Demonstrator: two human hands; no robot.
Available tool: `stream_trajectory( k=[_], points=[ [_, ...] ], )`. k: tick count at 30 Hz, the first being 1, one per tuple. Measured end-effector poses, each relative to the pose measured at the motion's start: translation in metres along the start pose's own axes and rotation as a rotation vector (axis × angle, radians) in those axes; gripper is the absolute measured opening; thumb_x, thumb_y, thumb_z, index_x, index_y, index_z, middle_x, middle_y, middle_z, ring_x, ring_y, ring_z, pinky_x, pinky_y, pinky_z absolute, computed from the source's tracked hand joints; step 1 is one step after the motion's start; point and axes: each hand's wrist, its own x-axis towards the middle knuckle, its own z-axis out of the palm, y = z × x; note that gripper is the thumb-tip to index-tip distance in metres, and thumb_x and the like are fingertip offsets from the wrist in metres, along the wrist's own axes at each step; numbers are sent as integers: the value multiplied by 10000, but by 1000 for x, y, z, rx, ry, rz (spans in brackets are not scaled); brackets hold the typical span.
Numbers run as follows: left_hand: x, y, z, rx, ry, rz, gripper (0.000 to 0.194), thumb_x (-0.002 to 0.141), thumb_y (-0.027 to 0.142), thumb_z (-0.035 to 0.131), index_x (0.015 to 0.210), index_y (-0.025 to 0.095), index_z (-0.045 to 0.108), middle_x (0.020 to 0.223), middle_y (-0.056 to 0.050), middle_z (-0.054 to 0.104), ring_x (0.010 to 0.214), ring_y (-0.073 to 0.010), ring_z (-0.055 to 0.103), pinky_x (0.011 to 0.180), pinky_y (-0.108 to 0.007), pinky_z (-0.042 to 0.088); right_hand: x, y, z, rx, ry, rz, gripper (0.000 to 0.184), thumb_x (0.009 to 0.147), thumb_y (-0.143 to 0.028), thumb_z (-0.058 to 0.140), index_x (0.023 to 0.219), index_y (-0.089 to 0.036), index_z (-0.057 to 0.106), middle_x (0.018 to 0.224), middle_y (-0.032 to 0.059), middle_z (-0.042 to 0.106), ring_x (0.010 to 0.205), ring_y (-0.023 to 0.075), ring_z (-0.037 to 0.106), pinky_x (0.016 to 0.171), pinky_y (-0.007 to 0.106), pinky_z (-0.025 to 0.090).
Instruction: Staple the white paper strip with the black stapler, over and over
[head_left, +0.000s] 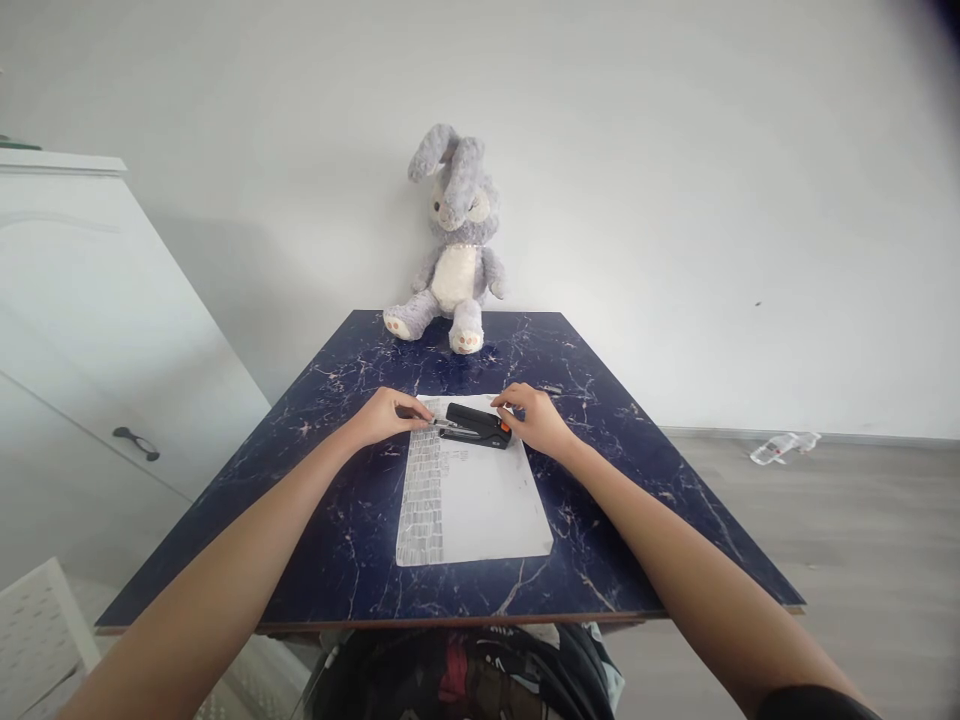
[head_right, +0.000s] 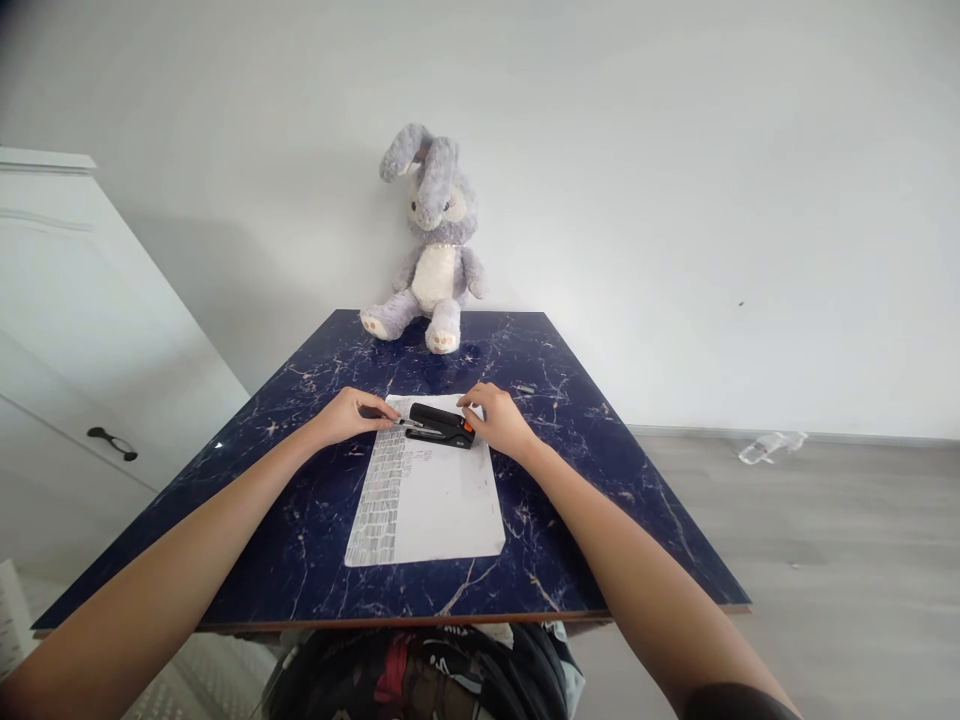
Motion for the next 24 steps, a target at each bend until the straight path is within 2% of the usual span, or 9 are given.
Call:
stream_trajectory(
  k=[12, 18, 21, 24],
  points=[
    [-3, 3, -6, 50, -24, 38, 240, 785, 453, 810, 937, 270, 841, 1050, -59, 797, 976, -261, 750, 913, -362, 590, 0, 0, 0, 1, -16, 22, 187, 930, -187, 579, 981, -234, 753, 984, 69, 719, 907, 222, 638, 832, 388, 535],
    [-3, -4, -13, 117, -59, 54, 191, 829, 405, 772, 962, 283, 833, 1045, -43, 797, 1000, -251, 742, 958, -363, 552, 1, -9, -2, 76, -3, 74, 212, 973, -354, 605, 1097, -226, 721, 993, 66, 720, 893, 209, 651, 764, 345, 525],
    [-1, -3, -7, 102, -28, 30, 194, 809, 384, 788, 950, 256, 824, 980, -47, 801, 944, -245, 750, 928, -354, 556, 3, -17, 4, 89, -68, 73, 292, 928, -421, 679, 1145, -226, 708, 1041, 71, 713, 899, 207, 650, 760, 331, 520],
    [2, 2, 7, 34, -6, 50, 222, 778, 366, 811, 939, 214, 787, 932, -52, 797, 897, -235, 755, 898, -338, 560, 3, -23, 15, 108, -140, 59, 248, 932, -374, 671, 1115, -208, 702, 1021, 69, 715, 868, 197, 650, 770, 324, 506]
  ],
)
